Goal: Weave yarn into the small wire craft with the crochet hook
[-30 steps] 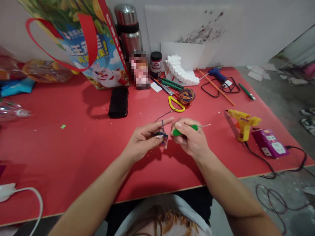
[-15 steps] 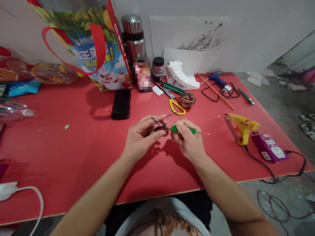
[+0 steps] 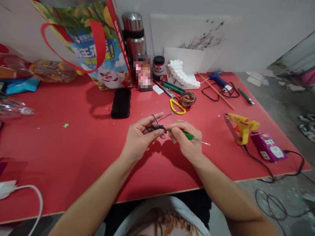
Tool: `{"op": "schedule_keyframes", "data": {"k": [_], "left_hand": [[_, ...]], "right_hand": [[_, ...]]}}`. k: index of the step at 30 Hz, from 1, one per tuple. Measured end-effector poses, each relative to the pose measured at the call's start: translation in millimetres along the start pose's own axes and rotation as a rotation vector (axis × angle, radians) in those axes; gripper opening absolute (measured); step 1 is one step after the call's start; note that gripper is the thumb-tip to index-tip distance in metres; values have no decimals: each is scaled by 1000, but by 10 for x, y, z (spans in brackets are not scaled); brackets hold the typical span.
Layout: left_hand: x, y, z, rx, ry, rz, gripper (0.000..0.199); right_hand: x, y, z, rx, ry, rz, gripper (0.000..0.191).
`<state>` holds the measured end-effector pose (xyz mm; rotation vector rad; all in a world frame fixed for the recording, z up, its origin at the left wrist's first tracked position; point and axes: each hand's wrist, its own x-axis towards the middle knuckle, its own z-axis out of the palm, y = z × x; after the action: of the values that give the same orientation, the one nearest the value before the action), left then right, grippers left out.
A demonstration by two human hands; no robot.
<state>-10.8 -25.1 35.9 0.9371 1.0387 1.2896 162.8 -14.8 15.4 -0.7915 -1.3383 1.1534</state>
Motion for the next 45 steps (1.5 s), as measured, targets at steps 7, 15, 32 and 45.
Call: {"op": "schedule_keyframes", "data": {"k": [7,15,32,45], "left_hand": [[-47,-22,51,-134,-87,28,55],[-80,-30,50,-118,-78,39,59],[-88,-86,102,-101,3,85,61],[-92,36,42,11,-38,83,64]], "right_hand": [[-27,30,-6,88,58,-67,22],[-19,-9,-55,136,2,6,23],[-90,-58,16,-511,-97,-482,26],[-119,58,-3,-172,-21,-138,22]]}}
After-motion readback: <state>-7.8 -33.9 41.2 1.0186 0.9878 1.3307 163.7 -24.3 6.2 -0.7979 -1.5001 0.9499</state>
